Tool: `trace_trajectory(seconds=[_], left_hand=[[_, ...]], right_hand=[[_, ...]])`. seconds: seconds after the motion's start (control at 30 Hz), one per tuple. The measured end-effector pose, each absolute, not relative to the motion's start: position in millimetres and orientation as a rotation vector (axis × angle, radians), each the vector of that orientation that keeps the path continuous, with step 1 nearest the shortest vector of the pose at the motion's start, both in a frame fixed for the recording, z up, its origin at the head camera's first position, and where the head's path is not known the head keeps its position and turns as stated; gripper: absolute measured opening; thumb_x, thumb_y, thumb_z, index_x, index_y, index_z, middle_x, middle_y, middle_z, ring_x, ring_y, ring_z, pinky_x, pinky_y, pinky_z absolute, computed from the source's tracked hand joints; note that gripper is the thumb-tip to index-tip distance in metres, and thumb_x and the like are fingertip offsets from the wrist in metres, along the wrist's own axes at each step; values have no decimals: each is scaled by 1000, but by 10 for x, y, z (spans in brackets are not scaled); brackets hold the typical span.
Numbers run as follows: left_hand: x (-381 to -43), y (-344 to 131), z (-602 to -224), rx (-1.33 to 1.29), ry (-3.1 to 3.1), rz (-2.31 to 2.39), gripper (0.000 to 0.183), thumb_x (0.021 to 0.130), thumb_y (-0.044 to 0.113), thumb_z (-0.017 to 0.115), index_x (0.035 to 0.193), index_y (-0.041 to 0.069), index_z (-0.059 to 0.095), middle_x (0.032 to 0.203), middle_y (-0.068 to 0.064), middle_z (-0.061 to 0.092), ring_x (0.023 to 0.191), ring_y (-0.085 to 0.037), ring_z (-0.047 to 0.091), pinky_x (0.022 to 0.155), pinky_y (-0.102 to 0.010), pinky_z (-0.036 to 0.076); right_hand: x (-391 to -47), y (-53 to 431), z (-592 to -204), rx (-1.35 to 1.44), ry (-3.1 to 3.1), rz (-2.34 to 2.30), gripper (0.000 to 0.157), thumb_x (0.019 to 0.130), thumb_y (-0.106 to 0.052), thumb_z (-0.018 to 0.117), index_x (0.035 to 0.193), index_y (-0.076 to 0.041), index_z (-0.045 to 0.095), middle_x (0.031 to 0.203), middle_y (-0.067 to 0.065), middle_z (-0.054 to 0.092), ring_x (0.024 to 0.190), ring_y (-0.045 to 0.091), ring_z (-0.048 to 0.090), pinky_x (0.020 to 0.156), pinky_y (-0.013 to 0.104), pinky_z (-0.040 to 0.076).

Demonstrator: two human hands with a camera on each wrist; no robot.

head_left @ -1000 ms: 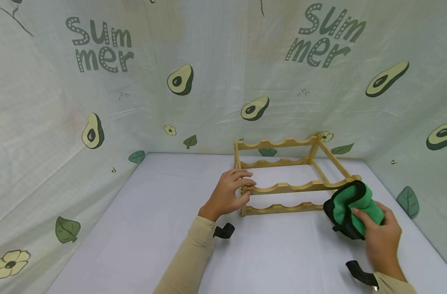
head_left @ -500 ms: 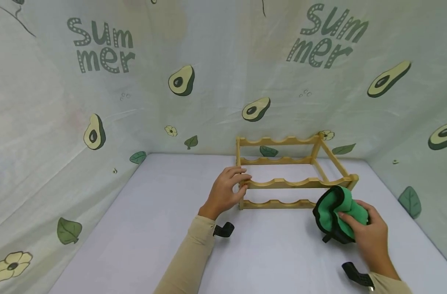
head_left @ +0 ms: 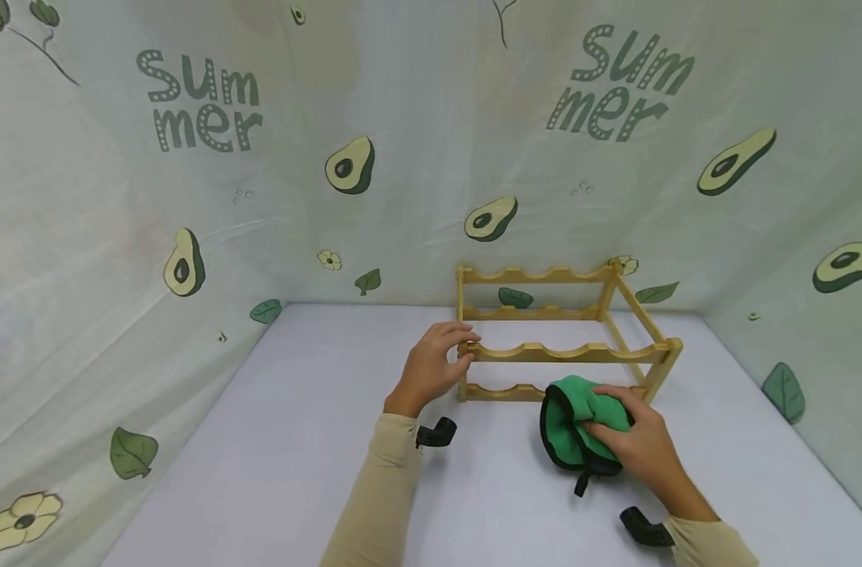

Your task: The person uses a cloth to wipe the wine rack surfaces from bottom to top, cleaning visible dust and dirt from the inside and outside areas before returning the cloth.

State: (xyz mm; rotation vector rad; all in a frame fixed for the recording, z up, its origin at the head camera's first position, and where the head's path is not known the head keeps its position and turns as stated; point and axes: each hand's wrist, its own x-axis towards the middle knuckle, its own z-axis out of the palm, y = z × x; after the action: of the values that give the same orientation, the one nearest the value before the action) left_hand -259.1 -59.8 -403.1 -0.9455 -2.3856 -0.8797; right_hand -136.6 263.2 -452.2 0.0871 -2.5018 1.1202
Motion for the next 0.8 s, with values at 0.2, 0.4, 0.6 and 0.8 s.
trace_trajectory(seconds=[0.2,0.4,0.6,0.8], left_hand=[[-2635,-608,-4040,-935,-2418,-891,28,92,16,75,120,19,73,132,3,64,130,-17,52,101,-40,48],[-2650,-588,-4056,-938,-2424,-925,29,93,16,74,122,20,72,127,6,67,132,-18,51,100,-42,49],[-2639,-597,-4057,-942,-2416,-920,30,92,18,75,122,21,72,127,4,67,132,-19,51,97,-43,50],[-2652,-642,-4031,-948,-2414,-914,31,92,18,75,123,21,72,129,2,67,132,-21,52,99,-44,49]], right_hand=[[-1524,2427,-4554,247,-2541,1148,50,79,-17,86,125,-18,65,123,9,65,103,24,57,83,47,48],[-1724,2140,-4536,386,-2559,1184,49,77,-14,83,123,-21,67,119,1,66,97,20,58,80,43,48],[-1835,1845,-4553,450,-2558,1125,49,75,-13,82,121,-19,69,119,0,66,96,18,59,80,42,49],[-1909,1584,-4575,482,-2594,937,50,74,-17,81,122,-21,69,118,-2,66,92,14,58,77,39,49]])
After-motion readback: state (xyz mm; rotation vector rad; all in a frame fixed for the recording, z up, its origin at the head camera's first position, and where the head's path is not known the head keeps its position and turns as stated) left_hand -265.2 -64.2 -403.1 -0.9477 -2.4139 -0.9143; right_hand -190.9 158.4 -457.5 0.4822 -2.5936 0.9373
